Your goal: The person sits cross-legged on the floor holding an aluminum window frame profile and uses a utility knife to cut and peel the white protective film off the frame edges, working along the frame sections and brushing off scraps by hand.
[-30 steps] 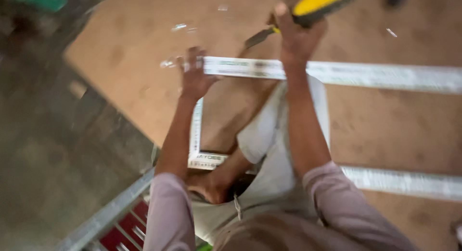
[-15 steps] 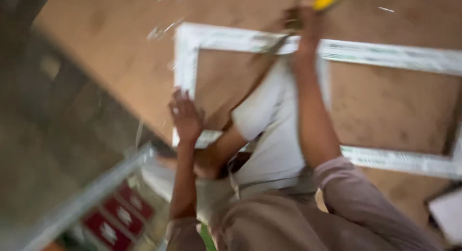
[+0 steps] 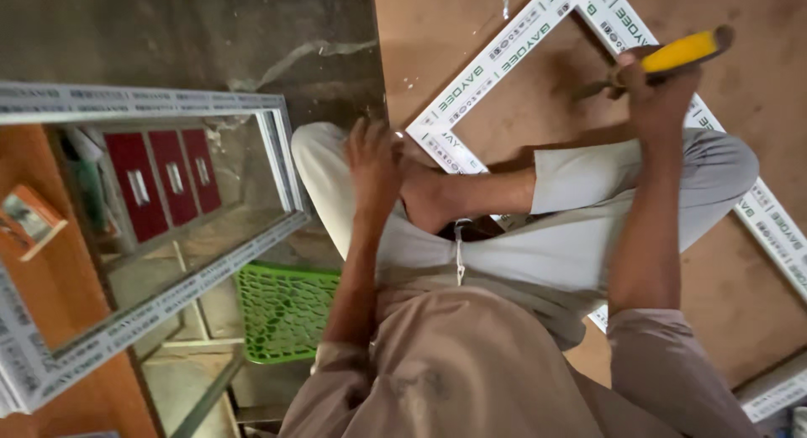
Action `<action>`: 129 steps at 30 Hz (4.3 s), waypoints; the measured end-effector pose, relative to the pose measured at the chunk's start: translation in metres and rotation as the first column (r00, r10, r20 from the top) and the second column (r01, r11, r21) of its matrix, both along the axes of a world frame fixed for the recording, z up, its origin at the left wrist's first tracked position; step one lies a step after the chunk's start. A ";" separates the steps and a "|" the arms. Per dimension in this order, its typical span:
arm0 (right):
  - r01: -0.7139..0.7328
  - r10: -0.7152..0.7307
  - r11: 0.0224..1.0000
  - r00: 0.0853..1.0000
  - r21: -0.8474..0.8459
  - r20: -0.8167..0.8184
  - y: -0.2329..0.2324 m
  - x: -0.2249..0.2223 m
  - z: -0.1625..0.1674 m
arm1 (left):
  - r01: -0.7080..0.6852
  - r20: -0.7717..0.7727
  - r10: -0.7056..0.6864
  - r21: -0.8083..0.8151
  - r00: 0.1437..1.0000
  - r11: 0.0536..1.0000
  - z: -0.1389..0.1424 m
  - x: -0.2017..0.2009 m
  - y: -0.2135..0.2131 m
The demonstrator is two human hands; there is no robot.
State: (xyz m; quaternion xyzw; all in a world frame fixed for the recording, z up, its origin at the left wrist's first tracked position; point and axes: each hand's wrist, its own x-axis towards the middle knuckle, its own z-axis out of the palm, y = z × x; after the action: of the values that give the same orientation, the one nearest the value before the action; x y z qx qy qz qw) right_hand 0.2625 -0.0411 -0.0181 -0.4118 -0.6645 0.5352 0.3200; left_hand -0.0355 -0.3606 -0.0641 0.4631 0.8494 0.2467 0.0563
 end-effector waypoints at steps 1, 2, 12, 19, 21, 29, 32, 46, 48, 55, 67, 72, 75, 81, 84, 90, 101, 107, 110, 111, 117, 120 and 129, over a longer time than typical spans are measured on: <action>-0.005 0.005 1.000 1.000 -0.015 0.026 -0.006 -0.007 0.000 | 0.015 0.001 -0.015 0.004 1.000 1.000 0.001 0.005 0.014; -0.008 0.010 1.000 0.999 -0.027 0.052 -0.015 -0.014 0.000 | 0.031 0.001 -0.031 0.011 1.000 0.999 0.001 0.008 0.028; -0.065 0.066 0.998 0.986 -0.013 0.155 -0.081 -0.051 0.021 | 0.050 0.547 0.034 -0.139 0.837 0.989 -0.030 -0.006 0.080; -0.224 0.183 0.972 0.915 0.076 0.360 -0.075 -0.070 0.045 | -0.020 0.547 -0.028 0.081 0.836 0.997 -0.054 0.007 0.130; -0.235 0.219 0.971 0.941 0.034 0.260 -0.071 -0.074 0.044 | -0.044 0.579 -0.050 0.146 0.813 0.988 -0.059 0.010 0.150; -0.149 0.143 0.977 0.989 -0.152 -0.047 -0.083 -0.045 0.040 | -0.057 0.265 -0.035 0.329 0.964 0.943 -0.042 0.020 0.140; -0.118 0.082 0.961 0.986 -0.252 -0.147 -0.091 -0.038 0.038 | 0.219 0.329 -0.316 0.299 0.890 0.929 -0.027 0.037 0.106; -0.537 0.589 0.804 0.776 -0.253 0.226 -0.056 -0.113 0.020 | 0.028 0.569 -0.274 0.404 0.775 0.915 -0.011 0.063 0.096; -0.560 0.567 0.815 0.716 -0.148 0.408 -0.038 -0.127 0.014 | 0.010 0.489 -0.206 0.373 0.848 0.928 -0.017 0.062 0.108; -0.564 0.563 0.818 0.742 -0.115 0.365 -0.005 -0.172 -0.022 | -0.216 0.556 0.069 0.203 0.828 0.955 -0.054 0.060 0.129; -0.712 0.702 0.701 0.684 -0.027 0.197 0.009 -0.187 -0.039 | -0.194 0.354 0.071 0.326 0.933 0.925 -0.044 0.051 0.132; -0.755 0.714 0.656 0.628 0.019 0.308 0.007 -0.190 -0.032 | -0.266 0.616 0.018 0.314 0.787 0.911 -0.043 0.052 0.136; -0.793 0.739 0.603 0.595 0.085 0.316 0.007 -0.194 -0.031 | -0.242 0.604 0.027 0.278 0.797 0.930 -0.042 0.050 0.134; -0.812 0.748 0.570 0.577 0.130 0.328 0.008 -0.197 -0.027 | -0.196 0.464 0.014 0.347 0.886 0.917 -0.034 0.045 0.135; -0.820 0.756 0.543 0.572 0.182 0.319 0.009 -0.195 -0.021 | -0.196 0.462 0.015 0.347 0.887 0.917 -0.029 0.043 0.136; -0.806 0.726 0.588 0.564 0.071 0.395 0.014 -0.174 -0.020 | -0.195 0.511 -0.007 0.341 0.860 0.919 -0.032 0.041 0.133; -0.624 0.557 0.781 0.688 -0.013 0.465 0.019 -0.099 -0.014 | -0.290 0.722 -0.019 0.302 0.692 0.908 -0.061 0.047 0.143; -0.587 0.563 0.810 0.775 -0.004 0.287 -0.003 -0.148 -0.032 | -0.296 0.689 -0.026 0.345 0.724 0.891 -0.071 0.047 0.146; -0.622 0.608 0.782 0.743 -0.049 0.281 -0.017 -0.173 -0.036 | -0.296 0.676 -0.020 0.348 0.736 0.890 -0.076 0.046 0.148; -0.635 0.626 0.769 0.727 -0.072 0.282 -0.022 -0.178 -0.036 | -0.296 0.668 -0.020 0.356 0.744 0.886 -0.078 0.047 0.149; -0.645 0.654 0.754 0.720 -0.125 0.232 -0.026 -0.185 -0.031 | -0.300 0.751 0.005 0.258 0.660 0.918 -0.084 0.051 0.152; -0.719 0.688 0.690 0.687 0.084 0.234 -0.023 -0.185 -0.028 | -0.320 0.740 -0.031 0.328 0.672 0.889 -0.080 0.049 0.150; -0.710 0.664 0.704 0.666 0.014 0.340 -0.019 -0.183 -0.025 | -0.301 0.703 -0.039 0.353 0.710 0.886 -0.079 0.049 0.151</action>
State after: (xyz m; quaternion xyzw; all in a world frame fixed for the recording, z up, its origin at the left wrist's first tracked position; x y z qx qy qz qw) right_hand 0.0797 -0.0598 -0.0432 -0.1842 -0.8491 0.4948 0.0150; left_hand 0.0139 -0.2097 -0.1432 0.2734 0.7180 0.5914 0.2448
